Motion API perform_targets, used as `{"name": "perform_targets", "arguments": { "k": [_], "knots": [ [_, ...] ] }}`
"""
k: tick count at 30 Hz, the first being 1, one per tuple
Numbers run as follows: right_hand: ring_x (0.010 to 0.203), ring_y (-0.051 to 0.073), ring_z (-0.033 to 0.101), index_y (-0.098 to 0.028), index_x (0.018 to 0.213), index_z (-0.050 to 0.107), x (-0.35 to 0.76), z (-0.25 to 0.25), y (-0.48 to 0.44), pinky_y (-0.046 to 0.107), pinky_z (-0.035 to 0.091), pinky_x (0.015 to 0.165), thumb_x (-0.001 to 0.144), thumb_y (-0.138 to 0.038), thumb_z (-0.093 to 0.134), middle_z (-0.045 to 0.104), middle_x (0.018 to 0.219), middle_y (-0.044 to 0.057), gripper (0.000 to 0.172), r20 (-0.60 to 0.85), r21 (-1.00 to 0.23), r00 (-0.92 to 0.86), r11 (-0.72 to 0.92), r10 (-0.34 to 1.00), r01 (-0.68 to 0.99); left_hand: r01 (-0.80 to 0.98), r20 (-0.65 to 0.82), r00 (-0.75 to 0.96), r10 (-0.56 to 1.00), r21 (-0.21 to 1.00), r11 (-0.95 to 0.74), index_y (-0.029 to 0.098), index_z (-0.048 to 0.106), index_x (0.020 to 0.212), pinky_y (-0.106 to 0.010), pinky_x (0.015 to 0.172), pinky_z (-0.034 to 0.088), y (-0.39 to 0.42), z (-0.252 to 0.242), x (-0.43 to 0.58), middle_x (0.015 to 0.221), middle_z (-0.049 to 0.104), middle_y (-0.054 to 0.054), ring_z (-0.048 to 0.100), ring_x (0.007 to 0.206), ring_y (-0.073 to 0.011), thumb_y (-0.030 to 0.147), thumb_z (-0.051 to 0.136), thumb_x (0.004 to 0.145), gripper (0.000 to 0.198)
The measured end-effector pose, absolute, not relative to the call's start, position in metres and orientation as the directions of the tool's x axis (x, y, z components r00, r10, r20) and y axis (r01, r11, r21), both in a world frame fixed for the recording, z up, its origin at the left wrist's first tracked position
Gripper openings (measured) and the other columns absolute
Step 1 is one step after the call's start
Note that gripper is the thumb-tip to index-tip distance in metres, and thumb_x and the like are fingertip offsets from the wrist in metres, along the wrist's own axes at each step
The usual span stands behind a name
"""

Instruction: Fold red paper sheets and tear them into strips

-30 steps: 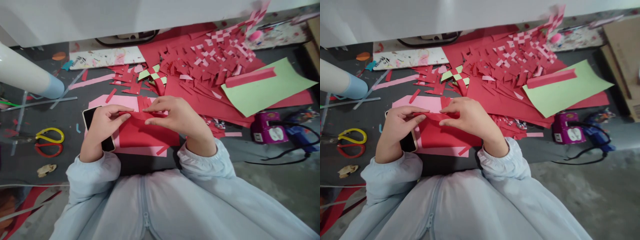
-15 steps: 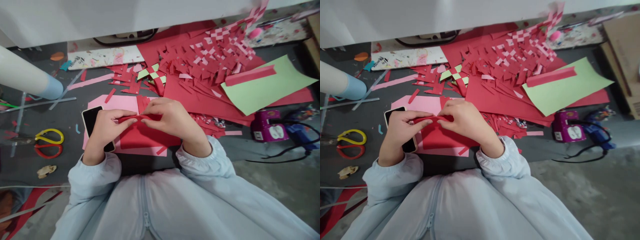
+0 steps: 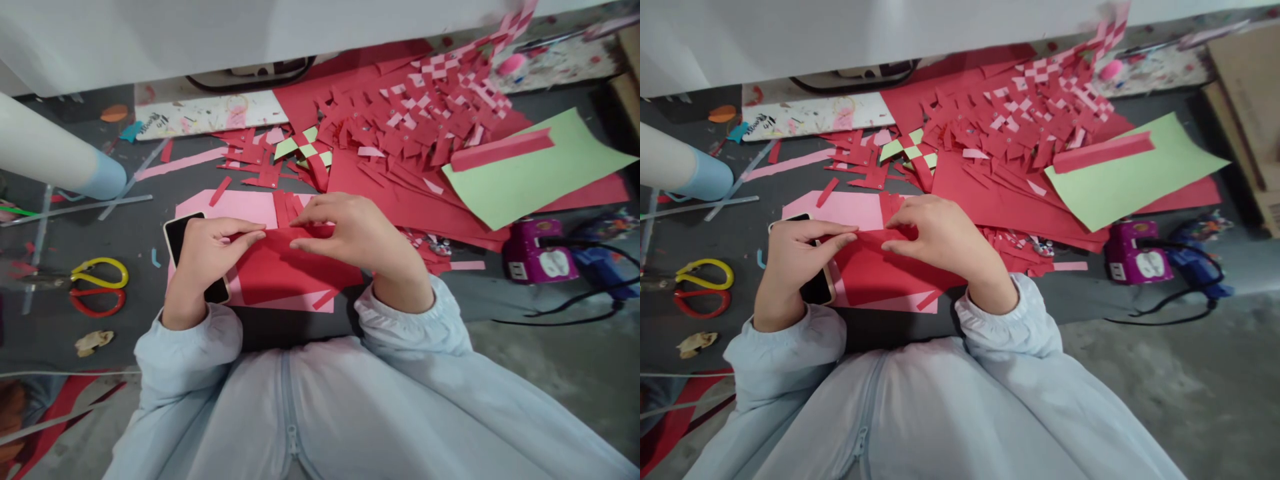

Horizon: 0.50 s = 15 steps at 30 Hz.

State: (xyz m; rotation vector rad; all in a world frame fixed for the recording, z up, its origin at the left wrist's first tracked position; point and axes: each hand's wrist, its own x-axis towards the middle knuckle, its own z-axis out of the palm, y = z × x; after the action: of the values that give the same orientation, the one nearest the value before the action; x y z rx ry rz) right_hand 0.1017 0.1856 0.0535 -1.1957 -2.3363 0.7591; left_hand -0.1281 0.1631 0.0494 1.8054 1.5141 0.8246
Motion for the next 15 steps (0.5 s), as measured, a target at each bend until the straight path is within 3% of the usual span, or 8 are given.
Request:
{"name": "perform_targets", "arguments": {
  "k": [15],
  "knots": [
    [0.070, 0.016, 0.055, -0.016, 0.072, 0.068, 0.0971, 0.0535, 0.1833, 0.030, 0.034, 0.061, 0.082, -0.034, 0.064, 0.064, 0.072, 0.004, 0.021, 0.030, -0.555, -0.568, 0.486, 0.823, 0.675, 0.612, 0.004, 0.206, 0.979, 0.780, -0.132, 0.029, 0.079, 0.078, -0.024, 0.070, 0.052, 0.1643, 0.0512, -0.1312, 0.080, 0.078, 0.002, 0.071, 0.073, -0.0161, 0.037, 0.070, 0.080, 0.012]
  ]
}}
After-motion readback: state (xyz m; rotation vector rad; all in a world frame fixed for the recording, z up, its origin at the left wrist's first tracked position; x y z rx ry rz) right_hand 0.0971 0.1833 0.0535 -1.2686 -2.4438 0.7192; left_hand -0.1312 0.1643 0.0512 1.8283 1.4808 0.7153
